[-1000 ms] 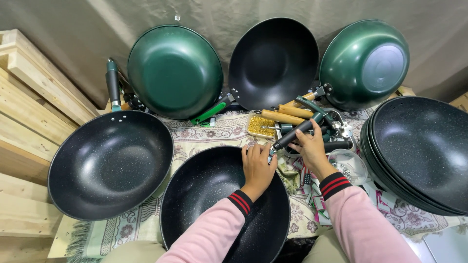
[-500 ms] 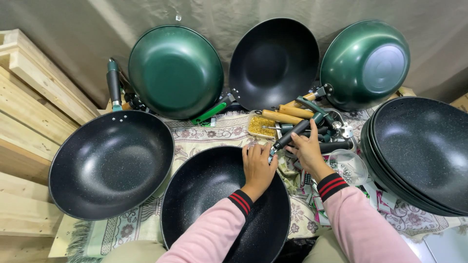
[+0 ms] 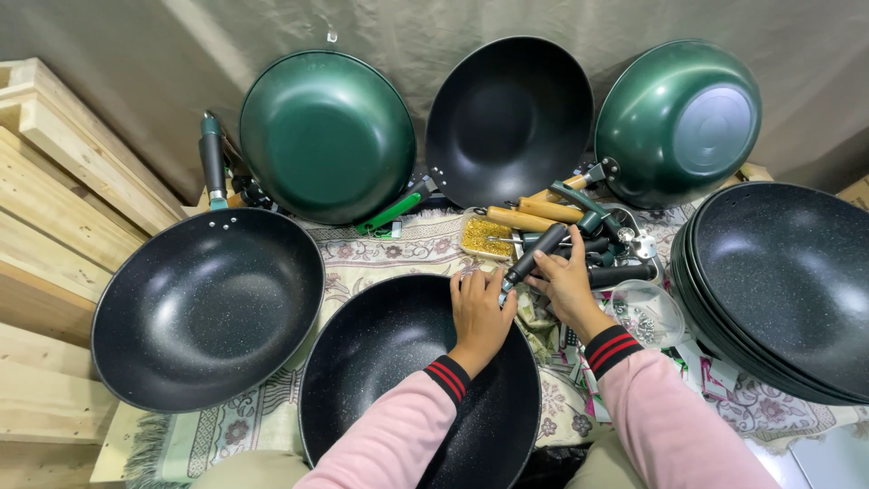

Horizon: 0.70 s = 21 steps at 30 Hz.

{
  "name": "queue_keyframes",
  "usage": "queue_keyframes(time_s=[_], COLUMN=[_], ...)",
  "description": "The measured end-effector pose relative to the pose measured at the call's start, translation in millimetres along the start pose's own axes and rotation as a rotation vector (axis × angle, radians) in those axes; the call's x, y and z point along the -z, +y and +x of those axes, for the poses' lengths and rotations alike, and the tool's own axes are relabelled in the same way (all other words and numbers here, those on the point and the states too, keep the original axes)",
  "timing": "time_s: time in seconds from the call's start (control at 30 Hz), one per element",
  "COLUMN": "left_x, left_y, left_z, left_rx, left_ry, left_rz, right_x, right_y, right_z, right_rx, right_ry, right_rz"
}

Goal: Assembling a handle onto a wok using a screwdriver.

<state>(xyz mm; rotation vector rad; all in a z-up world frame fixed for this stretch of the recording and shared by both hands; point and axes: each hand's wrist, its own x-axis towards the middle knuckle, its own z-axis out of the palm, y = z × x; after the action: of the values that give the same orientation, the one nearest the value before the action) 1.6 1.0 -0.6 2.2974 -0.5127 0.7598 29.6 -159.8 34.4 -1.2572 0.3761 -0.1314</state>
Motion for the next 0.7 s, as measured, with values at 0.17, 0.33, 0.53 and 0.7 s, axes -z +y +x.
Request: queue_keyframes(time_s=[0.17,0.33,0.53,0.7], left_x=[1.6,0.1,0.7,3.5], left_y=[1.1,1.0,1.3,4.1], left_z=[2.7,1.0,0.5,1.4], left_rx=[-0.012,-0.028,-0.046,-0.034], left_ry=[0.013,0.012,0.012,-0.002], left_rz=[0.006,0.027,0.080,0.066], right_x=[-1.2,-10.5,-10.7,-16.4], right_y=[-2.8,-8.3,3.4,-1.8], right_z=[1.1,-11.7,-9.0,-17.9], right_rx=[0.013,0.008,-0.003,-0.011], right_ry=[-0.003,-0.003,-0.043,-0.034], right_rz=[-0.003,-0.026,-0.044,-0.055])
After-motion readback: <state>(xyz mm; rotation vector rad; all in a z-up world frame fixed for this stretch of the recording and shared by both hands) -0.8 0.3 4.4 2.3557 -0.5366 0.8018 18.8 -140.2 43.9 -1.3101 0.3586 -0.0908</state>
